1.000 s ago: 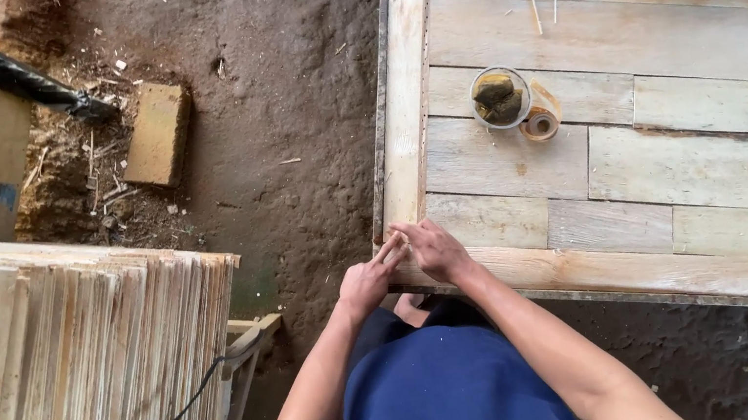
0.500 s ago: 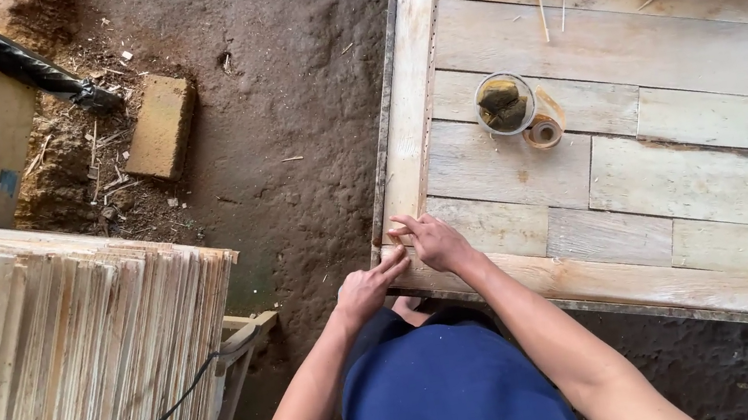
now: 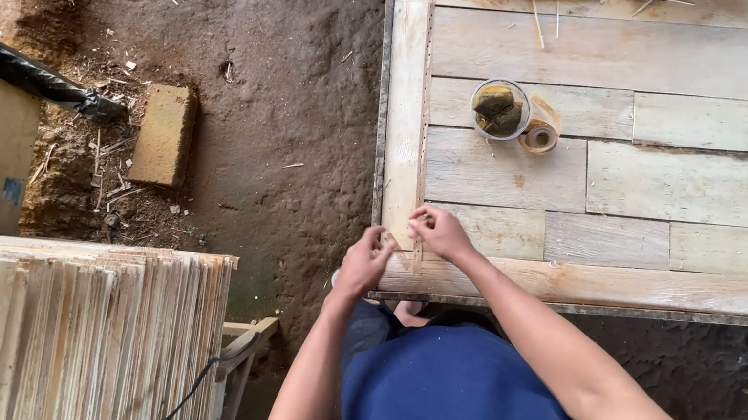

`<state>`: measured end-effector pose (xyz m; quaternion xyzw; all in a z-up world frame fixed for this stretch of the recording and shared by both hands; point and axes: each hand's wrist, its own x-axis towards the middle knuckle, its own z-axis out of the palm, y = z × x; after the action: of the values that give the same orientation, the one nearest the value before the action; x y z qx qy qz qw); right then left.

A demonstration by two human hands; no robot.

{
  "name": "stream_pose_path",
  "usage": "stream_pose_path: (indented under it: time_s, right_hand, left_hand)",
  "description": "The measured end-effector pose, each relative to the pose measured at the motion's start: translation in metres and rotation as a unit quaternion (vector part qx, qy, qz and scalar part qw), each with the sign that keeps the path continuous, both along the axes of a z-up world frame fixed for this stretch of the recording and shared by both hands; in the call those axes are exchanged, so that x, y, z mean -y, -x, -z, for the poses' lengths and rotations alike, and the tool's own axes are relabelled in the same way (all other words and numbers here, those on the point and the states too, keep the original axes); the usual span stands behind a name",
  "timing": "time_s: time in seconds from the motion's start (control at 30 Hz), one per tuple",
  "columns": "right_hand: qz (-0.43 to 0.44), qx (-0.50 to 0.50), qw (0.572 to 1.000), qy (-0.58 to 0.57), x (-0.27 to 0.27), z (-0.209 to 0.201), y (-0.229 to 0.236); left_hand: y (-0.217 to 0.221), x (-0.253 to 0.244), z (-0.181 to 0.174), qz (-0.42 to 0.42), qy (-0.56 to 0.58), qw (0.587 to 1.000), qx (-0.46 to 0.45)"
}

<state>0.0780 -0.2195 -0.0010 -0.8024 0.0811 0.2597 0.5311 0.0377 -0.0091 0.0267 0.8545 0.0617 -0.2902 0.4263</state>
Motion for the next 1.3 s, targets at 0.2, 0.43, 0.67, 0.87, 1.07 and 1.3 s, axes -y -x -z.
stream_pose_path:
  time_s: [0.2, 0.43, 0.67, 0.87, 1.07, 1.3]
  right_hand:
    - [0.063, 0.023, 0.998, -0.006, 0.018, 0.000, -0.010]
    - [0.100, 0.007, 0.987, -0.123, 0.019, -0.044, -0.021]
    - [0.020, -0.003, 0.996, -0.088, 0.024, -0.068, -0.036]
    - [-0.031, 0.076, 0.996, -0.036, 0.030, -0.052, -0.052]
    - [0.062, 0.072, 0.995, -0.027, 0.051, -0.036, -0.062]
    - [0.196, -0.007, 0.976, -0.093, 0.074, -0.026, -0.064]
  left_hand:
    - [-0.015, 0.001, 0.026, -0.126, 0.325, 0.937, -0.041]
    - [-0.043, 0.017, -0.012, -0.028, 0.348, 0.937, 0.013]
    - [-0.070, 0.032, -0.047, 0.044, 0.348, 0.936, 0.014]
    - [-0.091, 0.040, -0.042, 0.059, 0.334, 0.941, 0.012]
    - [-0.108, 0.037, -0.007, 0.016, 0.308, 0.951, 0.002]
    - [-0.111, 0.038, -0.029, -0.024, 0.267, 0.963, -0.012]
